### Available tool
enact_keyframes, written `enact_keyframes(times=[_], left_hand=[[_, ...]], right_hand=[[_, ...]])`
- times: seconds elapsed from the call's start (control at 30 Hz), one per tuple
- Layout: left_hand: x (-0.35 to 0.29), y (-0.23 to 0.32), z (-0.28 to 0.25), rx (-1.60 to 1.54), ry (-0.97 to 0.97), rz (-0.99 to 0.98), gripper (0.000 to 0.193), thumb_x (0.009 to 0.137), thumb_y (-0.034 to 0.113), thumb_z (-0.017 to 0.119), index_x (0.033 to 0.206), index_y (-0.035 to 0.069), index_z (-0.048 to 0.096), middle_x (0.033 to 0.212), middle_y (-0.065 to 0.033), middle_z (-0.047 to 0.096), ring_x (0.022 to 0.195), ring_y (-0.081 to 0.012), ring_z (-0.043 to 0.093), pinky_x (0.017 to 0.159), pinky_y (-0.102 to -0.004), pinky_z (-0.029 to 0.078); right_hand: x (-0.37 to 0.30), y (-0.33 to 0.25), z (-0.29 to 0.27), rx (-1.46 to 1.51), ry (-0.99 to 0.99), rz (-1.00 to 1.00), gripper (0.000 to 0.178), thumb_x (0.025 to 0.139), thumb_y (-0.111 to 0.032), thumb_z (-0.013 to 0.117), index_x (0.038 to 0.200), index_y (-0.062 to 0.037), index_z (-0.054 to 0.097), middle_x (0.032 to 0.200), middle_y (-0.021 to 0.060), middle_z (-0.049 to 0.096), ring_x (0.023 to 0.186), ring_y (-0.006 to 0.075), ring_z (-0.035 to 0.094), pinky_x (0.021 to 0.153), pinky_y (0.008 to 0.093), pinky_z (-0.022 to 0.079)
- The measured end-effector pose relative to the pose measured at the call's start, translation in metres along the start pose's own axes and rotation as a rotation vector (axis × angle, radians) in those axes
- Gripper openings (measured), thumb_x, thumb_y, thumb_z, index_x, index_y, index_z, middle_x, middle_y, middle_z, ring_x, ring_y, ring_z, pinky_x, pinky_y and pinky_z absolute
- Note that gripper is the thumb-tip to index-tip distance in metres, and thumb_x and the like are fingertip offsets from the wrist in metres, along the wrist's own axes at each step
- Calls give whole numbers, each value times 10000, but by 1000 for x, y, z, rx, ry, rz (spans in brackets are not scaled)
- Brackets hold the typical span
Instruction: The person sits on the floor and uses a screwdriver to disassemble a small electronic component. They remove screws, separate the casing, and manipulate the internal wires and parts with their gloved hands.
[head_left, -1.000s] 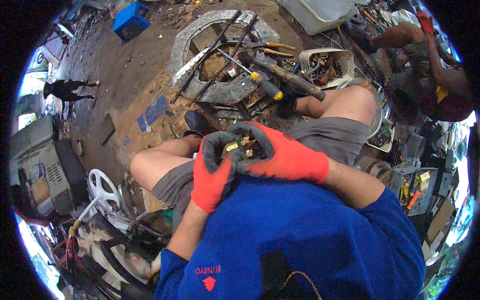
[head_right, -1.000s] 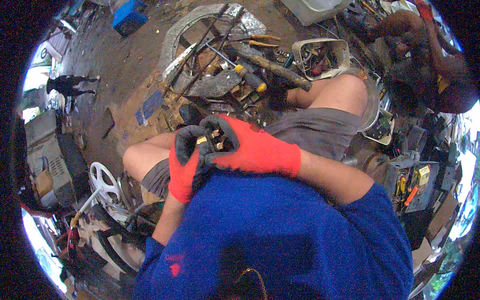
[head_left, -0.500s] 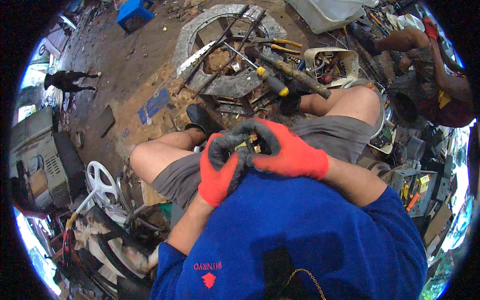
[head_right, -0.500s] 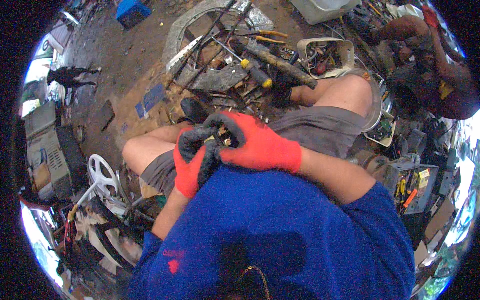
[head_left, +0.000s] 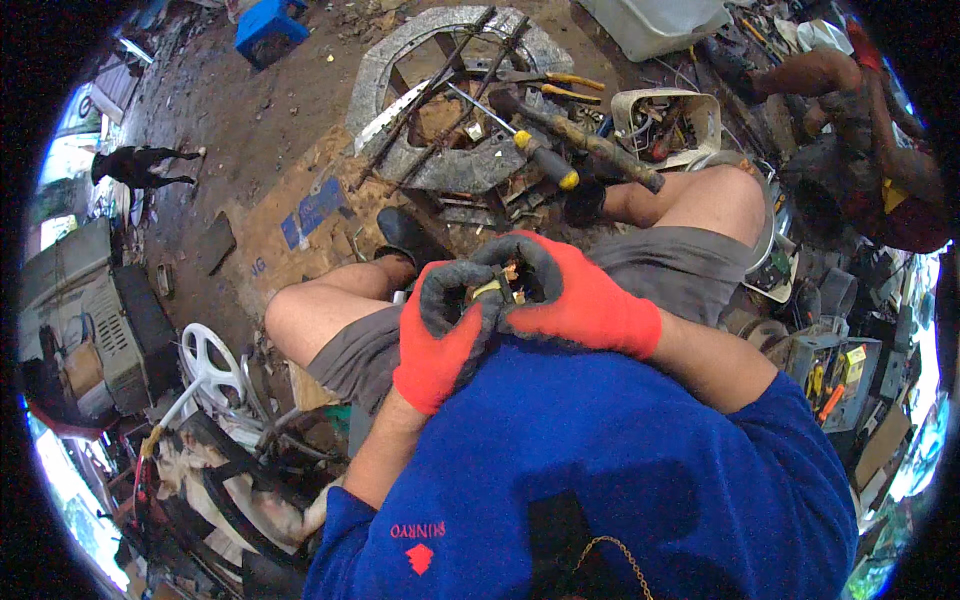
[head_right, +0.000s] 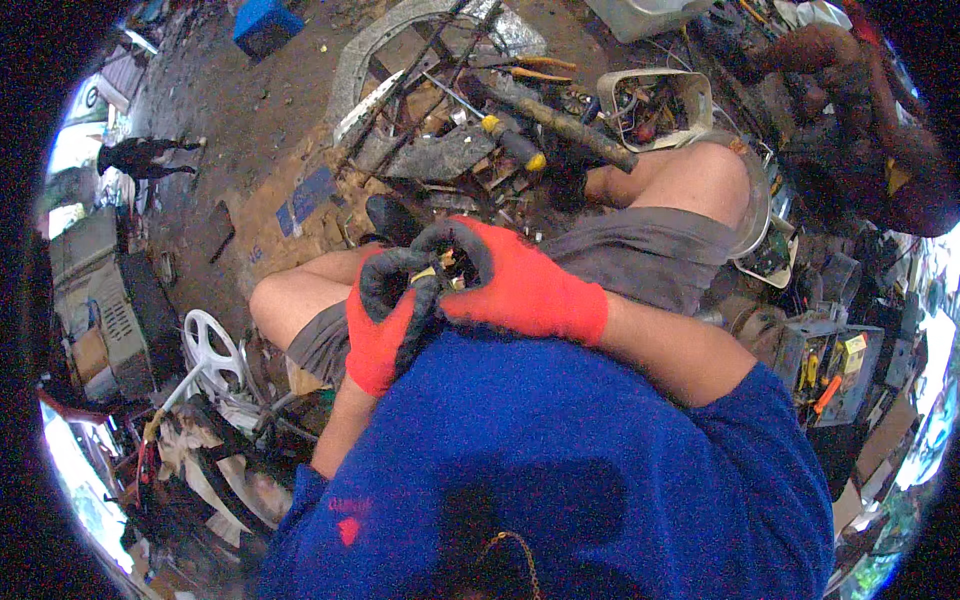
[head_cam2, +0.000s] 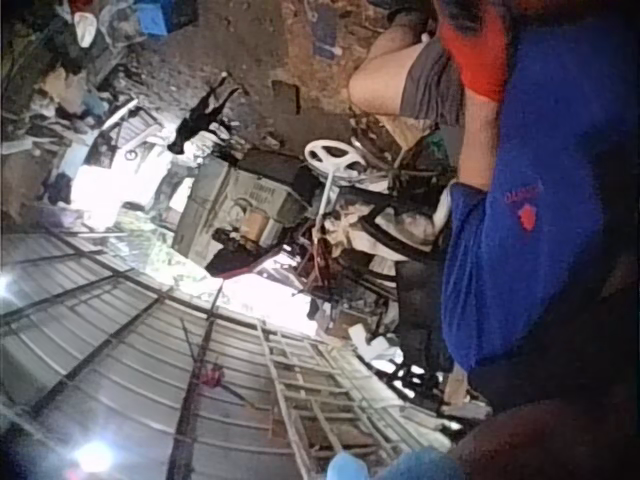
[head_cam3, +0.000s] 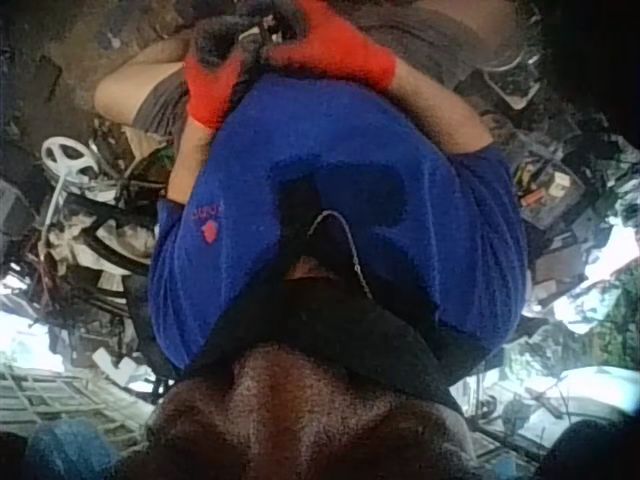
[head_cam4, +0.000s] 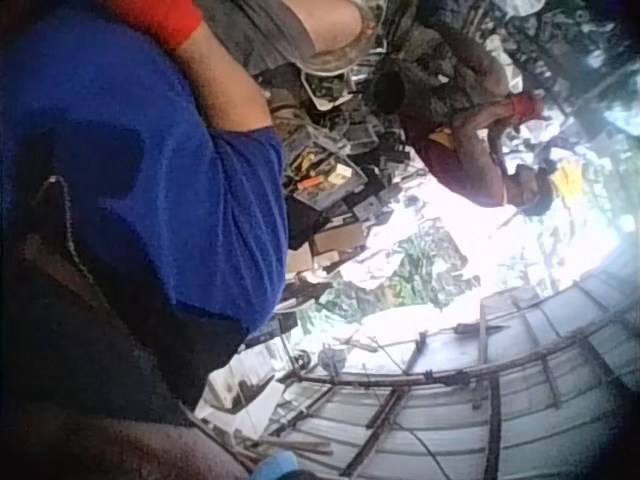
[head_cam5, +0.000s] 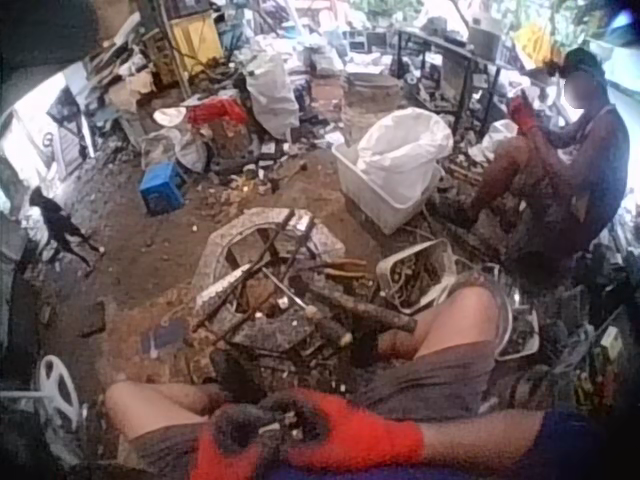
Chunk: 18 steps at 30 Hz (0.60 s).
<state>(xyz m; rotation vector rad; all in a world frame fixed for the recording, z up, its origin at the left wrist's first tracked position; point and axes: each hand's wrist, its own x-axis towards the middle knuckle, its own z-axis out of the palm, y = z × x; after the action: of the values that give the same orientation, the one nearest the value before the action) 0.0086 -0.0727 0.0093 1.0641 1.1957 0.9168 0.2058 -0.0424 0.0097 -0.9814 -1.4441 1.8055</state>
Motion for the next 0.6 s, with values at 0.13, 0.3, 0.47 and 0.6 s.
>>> enact_keyframes(times=[0.13, 0.3, 0.47, 0.6], left_hand=[[-5, -18, -2, 51, 34, 102, 272, 821, -66, 612, 1080, 12, 579, 1077, -53, 581, 1028, -134, 552, 920, -272, 426], [-2, -11, -2, 85, 43, 96, 272, 852, -41, 605, 1114, 19, 565, 1091, -51, 572, 1015, -138, 551, 914, -276, 432], [7, -2, -8, -99, 87, -77, 284, 886, -1, 596, 1165, 26, 548, 1112, -50, 577, 1043, -140, 541, 919, -285, 438], [8, -17, -15, -82, 51, -64, 334, 877, -3, 608, 1202, 18, 532, 1148, -61, 580, 1099, -140, 533, 964, -289, 423]], right_hand=[[6, 3, -4, 173, -62, 41, 529, 746, -126, 731, 1239, -35, 564, 1145, 81, 652, 1063, 153, 588, 975, 329, 444], [4, 7, 4, 246, -16, 24, 559, 777, -135, 737, 1291, -28, 545, 1165, 65, 648, 1083, 140, 577, 986, 323, 436], [6, -9, -3, 153, -47, 97, 578, 818, -129, 702, 1345, -16, 492, 1235, 94, 615, 1156, 157, 558, 1016, 322, 427], [8, -6, -4, 154, -13, 37, 584, 811, -120, 706, 1347, -32, 490, 1250, 94, 604, 1181, 159, 541, 1020, 325, 429]])
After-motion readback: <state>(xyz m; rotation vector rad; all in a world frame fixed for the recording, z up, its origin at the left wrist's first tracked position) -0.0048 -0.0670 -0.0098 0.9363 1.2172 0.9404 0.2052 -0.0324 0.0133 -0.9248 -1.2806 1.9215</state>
